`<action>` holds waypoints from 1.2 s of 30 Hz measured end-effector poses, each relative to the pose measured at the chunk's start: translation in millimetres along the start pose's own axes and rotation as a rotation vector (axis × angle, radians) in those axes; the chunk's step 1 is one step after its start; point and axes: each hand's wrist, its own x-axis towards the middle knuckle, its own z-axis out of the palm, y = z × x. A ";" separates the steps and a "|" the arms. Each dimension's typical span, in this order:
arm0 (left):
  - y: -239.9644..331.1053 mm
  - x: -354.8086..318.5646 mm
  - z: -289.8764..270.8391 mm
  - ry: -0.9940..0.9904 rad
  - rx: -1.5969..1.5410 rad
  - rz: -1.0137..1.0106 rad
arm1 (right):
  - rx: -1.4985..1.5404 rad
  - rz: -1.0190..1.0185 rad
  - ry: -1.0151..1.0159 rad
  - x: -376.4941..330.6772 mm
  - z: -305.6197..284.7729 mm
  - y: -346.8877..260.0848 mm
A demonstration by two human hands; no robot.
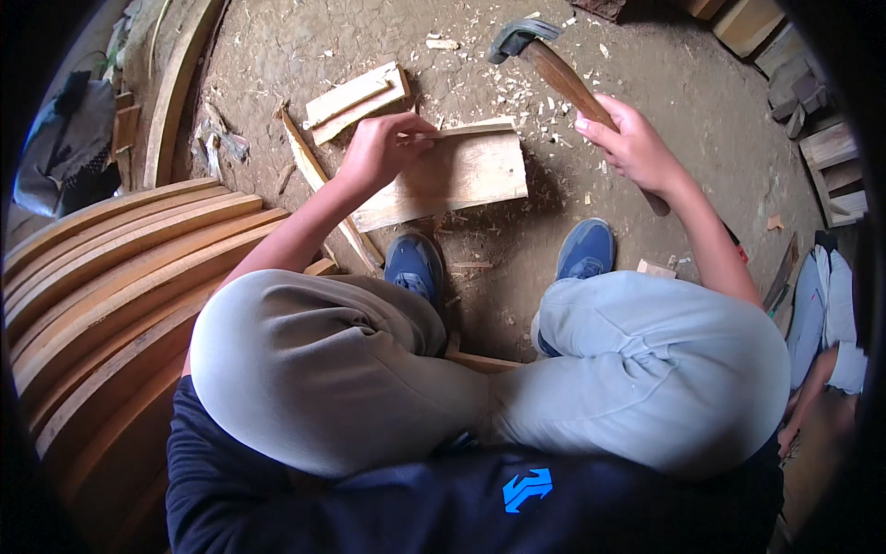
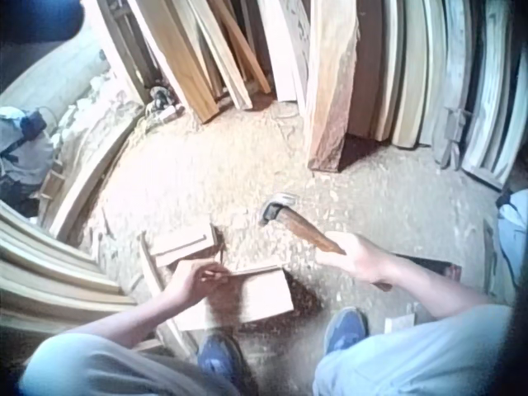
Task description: The person sits on the floor and uses a hammer to drive nails into small wooden pieces. They repeatedly pick up wood, position it, hammer nails, and inspect the pieces.
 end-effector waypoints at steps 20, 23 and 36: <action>-22.7 -26.1 32.9 0.257 0.165 0.185 | -0.666 -0.096 0.006 -37.2 18.9 -0.7; -23.6 -24.4 35.6 0.247 0.098 0.140 | -0.812 -0.251 0.037 -35.0 18.7 12.1; -24.8 -26.8 35.3 0.277 0.169 0.184 | -0.645 -0.220 0.099 -41.3 28.9 -4.2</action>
